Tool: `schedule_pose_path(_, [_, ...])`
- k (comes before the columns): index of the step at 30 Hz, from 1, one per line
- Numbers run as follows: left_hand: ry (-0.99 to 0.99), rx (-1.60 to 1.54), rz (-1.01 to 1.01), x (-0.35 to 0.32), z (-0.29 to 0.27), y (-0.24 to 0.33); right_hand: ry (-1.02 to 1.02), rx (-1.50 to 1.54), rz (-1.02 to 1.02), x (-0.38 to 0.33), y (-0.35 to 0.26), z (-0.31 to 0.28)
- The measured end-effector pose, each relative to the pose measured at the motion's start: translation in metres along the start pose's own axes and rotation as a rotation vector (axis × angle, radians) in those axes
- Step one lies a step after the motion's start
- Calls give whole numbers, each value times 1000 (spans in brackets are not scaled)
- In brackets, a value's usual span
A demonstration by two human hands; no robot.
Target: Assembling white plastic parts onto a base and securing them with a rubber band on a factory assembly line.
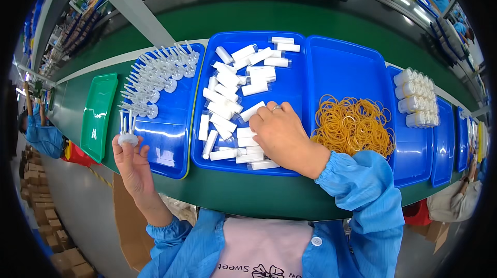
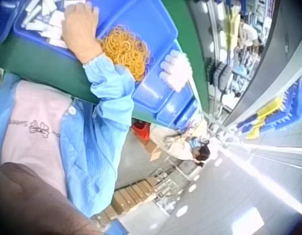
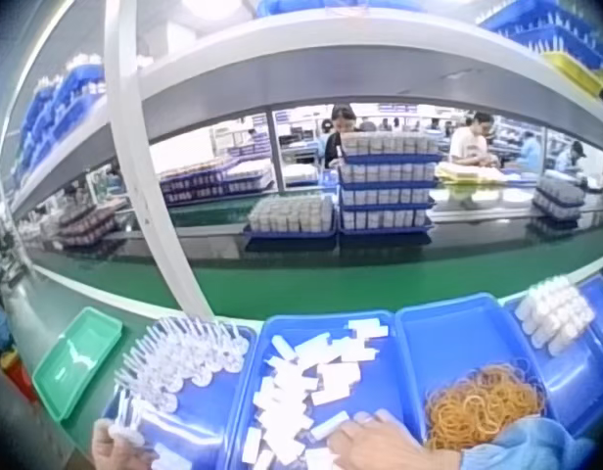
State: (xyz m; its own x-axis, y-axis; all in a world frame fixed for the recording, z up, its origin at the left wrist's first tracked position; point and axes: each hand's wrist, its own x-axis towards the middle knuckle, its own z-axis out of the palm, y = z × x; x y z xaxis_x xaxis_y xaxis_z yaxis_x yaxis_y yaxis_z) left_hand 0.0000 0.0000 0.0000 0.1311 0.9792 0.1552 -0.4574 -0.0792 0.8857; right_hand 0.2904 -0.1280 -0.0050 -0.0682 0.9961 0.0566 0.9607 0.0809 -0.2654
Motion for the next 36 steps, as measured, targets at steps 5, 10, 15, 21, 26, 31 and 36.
schedule_pose_path(5, [-73,46,34,7,12,7,139,116,-14,5,2,12])
schedule_pose_path(10, [-124,56,-2,2,16,0,-21,396,41,6,13,7])
schedule_pose_path(15, [-197,145,-26,-13,26,-6,33,772,167,6,17,-14])
schedule_pose_path(21, [-460,102,-305,-52,61,-12,53,1218,304,-7,21,-54])
schedule_pose_path(26, [-649,125,-348,-59,83,-16,-11,1288,245,-16,23,-64])
schedule_pose_path(31, [-724,179,-365,-56,88,-16,-66,1358,271,-20,24,-68])
schedule_pose_path(36, [-754,201,-372,-55,90,-13,-147,1363,293,-24,30,-68])
